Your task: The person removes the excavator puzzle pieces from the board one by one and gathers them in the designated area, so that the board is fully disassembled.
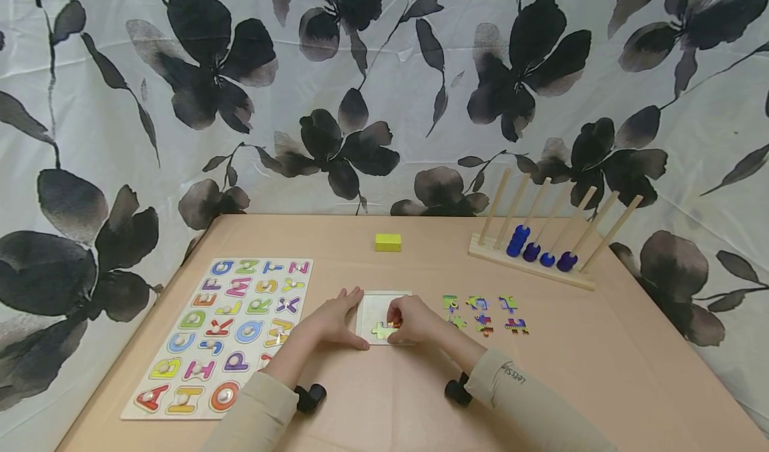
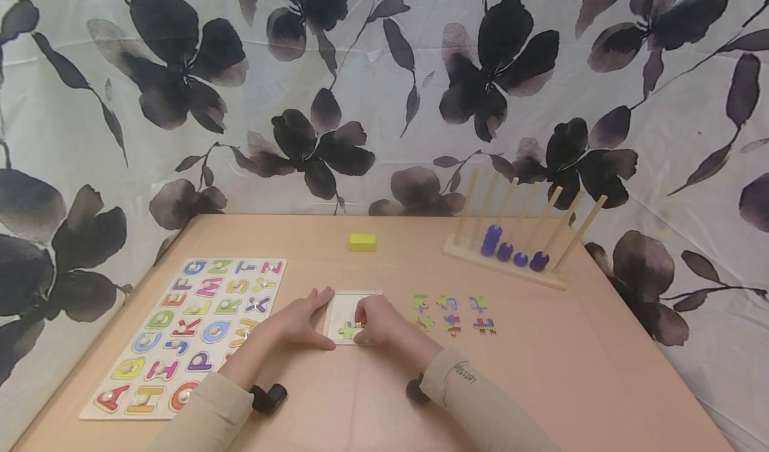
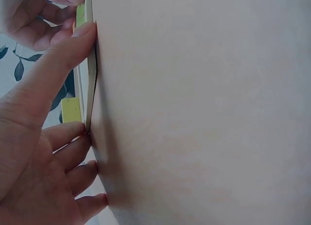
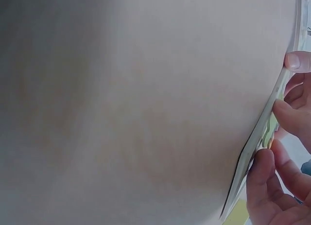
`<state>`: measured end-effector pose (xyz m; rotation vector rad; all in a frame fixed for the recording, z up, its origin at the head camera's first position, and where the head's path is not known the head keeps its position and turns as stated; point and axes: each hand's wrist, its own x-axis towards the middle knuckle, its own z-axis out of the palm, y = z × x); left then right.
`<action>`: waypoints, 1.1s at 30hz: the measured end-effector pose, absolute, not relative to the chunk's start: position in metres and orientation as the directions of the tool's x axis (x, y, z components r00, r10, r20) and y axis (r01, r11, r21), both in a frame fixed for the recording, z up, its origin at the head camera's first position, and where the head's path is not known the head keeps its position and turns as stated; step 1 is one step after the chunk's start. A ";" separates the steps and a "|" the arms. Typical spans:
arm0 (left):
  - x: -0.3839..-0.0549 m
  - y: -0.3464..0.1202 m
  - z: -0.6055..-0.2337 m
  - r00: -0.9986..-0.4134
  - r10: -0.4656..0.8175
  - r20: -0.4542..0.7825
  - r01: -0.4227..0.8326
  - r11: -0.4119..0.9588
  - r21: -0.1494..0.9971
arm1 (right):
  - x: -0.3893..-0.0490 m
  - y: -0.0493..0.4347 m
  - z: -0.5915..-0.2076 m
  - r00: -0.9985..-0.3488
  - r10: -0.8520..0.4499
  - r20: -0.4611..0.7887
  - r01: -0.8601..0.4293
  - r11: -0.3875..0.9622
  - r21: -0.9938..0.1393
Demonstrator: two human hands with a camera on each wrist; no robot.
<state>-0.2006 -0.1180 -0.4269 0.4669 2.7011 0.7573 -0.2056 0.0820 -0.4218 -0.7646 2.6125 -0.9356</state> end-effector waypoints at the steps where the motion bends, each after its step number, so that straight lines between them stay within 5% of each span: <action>1: -0.201 -0.118 -0.427 -0.903 0.384 -0.193 0.227 0.807 0.544 | -0.206 0.082 -0.422 -0.827 -0.559 -0.066 -0.391 0.654 -0.648; 33: -0.199 -0.118 -0.426 -0.900 0.391 -0.193 0.231 0.802 0.550 | -0.214 0.082 -0.417 -0.807 -0.580 -0.112 -0.362 0.635 -0.683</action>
